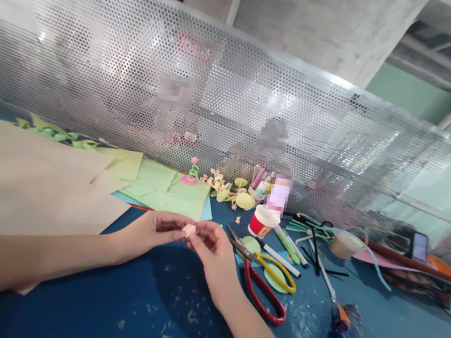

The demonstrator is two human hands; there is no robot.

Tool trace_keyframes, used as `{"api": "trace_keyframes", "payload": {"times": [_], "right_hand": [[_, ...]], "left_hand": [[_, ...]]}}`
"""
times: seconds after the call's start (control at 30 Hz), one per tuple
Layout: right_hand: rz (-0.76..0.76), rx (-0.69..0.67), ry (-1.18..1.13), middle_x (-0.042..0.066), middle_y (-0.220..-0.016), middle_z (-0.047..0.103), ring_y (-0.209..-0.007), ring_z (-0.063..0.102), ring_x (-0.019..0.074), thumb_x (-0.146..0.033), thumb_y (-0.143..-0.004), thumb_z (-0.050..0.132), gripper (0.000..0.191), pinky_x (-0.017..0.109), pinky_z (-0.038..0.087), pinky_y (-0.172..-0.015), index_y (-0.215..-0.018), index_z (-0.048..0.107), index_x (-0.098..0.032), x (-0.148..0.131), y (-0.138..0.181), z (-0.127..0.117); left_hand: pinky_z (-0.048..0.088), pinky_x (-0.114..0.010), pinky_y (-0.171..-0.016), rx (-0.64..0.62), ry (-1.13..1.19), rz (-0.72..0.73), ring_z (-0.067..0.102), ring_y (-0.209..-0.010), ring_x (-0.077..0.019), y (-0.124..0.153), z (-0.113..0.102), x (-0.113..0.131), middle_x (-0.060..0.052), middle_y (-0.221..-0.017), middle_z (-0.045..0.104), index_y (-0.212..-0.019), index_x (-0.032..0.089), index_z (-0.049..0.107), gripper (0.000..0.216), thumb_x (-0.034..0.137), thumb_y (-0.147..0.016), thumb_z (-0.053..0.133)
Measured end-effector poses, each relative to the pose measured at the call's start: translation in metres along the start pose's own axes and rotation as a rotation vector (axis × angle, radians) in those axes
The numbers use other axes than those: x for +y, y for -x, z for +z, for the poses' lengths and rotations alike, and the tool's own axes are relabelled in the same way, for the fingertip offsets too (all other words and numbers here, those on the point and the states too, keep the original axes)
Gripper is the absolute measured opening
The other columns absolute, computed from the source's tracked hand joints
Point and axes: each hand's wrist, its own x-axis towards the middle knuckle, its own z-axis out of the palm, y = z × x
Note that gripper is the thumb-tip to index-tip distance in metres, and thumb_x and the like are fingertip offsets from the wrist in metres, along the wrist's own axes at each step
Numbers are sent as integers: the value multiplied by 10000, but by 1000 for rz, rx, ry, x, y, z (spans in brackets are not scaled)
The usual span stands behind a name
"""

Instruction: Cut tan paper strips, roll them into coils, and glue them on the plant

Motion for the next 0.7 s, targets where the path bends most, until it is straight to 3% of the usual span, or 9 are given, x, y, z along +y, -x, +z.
{"api": "trace_keyframes", "payload": {"times": [0.2, 0.43, 0.53, 0.7], "right_hand": [[-57, 6, 71, -35, -752, 599, -680, 563, 112, -305, -740, 647, 179, 250, 463, -701, -865, 548, -224, 1, 0, -1], [33, 23, -63, 5, -839, 657, -757, 609, 149, -354, -719, 649, 224, 311, 479, -793, -886, 600, -213, 1, -1, -1], [2, 13, 1, 6, -824, 657, -749, 611, 153, -336, -710, 661, 221, 313, 482, -787, -881, 600, -210, 1, -1, -2], [-59, 32, 112, 7, -790, 646, -709, 617, 166, -348, -716, 651, 193, 318, 494, -740, -834, 589, -209, 0, -1, -1]], "left_hand": [[442, -368, -901, -19, -41, 2, 613, -938, -201, 1, 0, -1, -60, -996, 679, -1010, 166, 644, 278, 296, -766, 612], [438, -344, -880, 41, -46, 4, 616, -893, -190, 0, 0, 2, -53, -932, 680, -1011, 162, 625, 288, 316, -768, 606], [439, -338, -858, 83, -66, -5, 609, -874, -184, -1, -1, 2, -45, -915, 677, -998, 167, 628, 288, 330, -761, 610], [439, -356, -866, 22, -27, -11, 611, -887, -190, -1, 0, 1, -56, -949, 677, -1015, 170, 626, 301, 326, -758, 608]]}}
